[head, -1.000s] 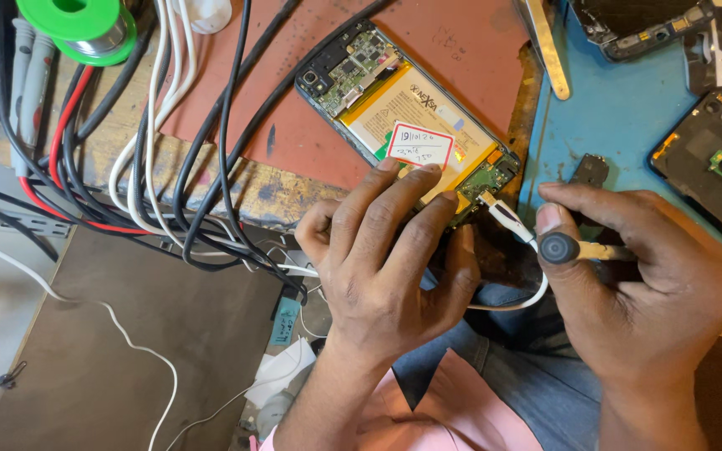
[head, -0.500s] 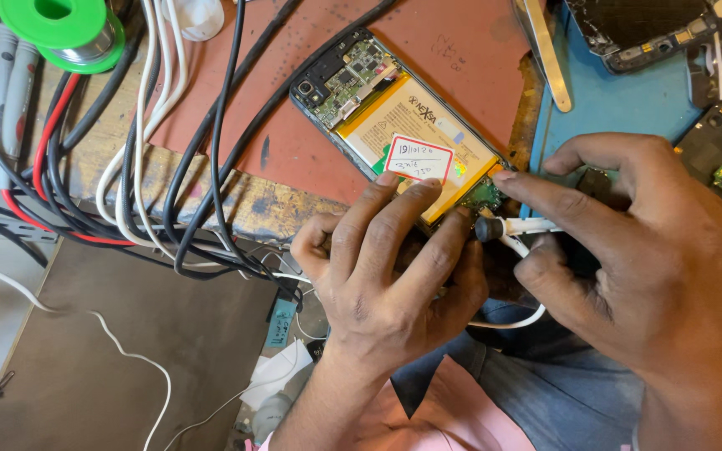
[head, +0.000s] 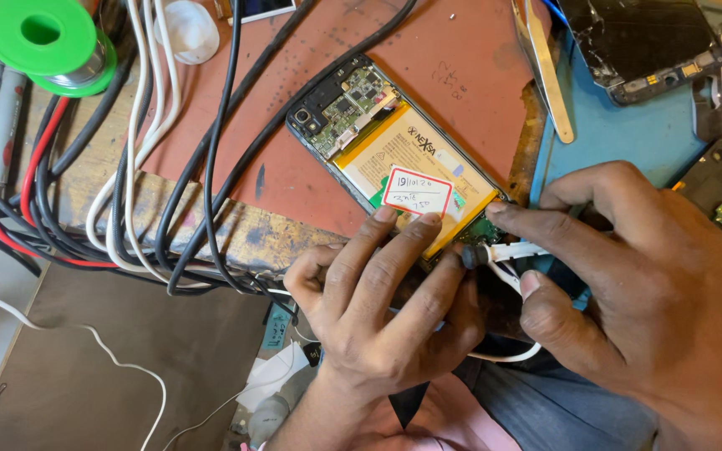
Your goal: The person uses a white pen-like tool to probe and scrape around the charging port area of a disassembled mobile phone. They then use tweezers to adjust a small component near the port while the phone remains connected to a white charging cable.
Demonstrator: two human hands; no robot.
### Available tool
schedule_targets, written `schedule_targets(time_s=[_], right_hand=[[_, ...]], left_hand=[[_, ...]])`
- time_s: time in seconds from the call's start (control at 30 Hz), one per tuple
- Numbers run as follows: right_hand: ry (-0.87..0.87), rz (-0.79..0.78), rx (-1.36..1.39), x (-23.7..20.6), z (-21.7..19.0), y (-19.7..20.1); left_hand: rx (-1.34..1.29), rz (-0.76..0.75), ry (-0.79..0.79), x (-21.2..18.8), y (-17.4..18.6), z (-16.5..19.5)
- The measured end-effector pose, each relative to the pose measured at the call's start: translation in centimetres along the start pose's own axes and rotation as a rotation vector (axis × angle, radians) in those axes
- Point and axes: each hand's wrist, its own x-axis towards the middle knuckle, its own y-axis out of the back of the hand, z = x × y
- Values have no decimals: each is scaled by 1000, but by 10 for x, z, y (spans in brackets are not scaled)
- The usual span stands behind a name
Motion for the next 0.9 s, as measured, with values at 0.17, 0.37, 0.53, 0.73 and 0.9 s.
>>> schedule_targets(time_s=[0.17, 0.37, 0.53, 0.73, 0.9], right_hand=[[8, 7, 5, -5, 1, -2], [-37, 17, 68, -6, 1, -6], [-28, 36, 36, -8, 0, -8], [-51, 41, 22, -9, -1, -10], [-75, 34, 21, -9, -3, -10]], left_hand=[[20, -147, 20, 31, 29, -20], [264, -294, -33, 73, 33, -38], [308, -305, -48, 82, 29, -37], [331, -244, 2, 79, 15, -38], [308, -234, 33, 70, 16, -39]])
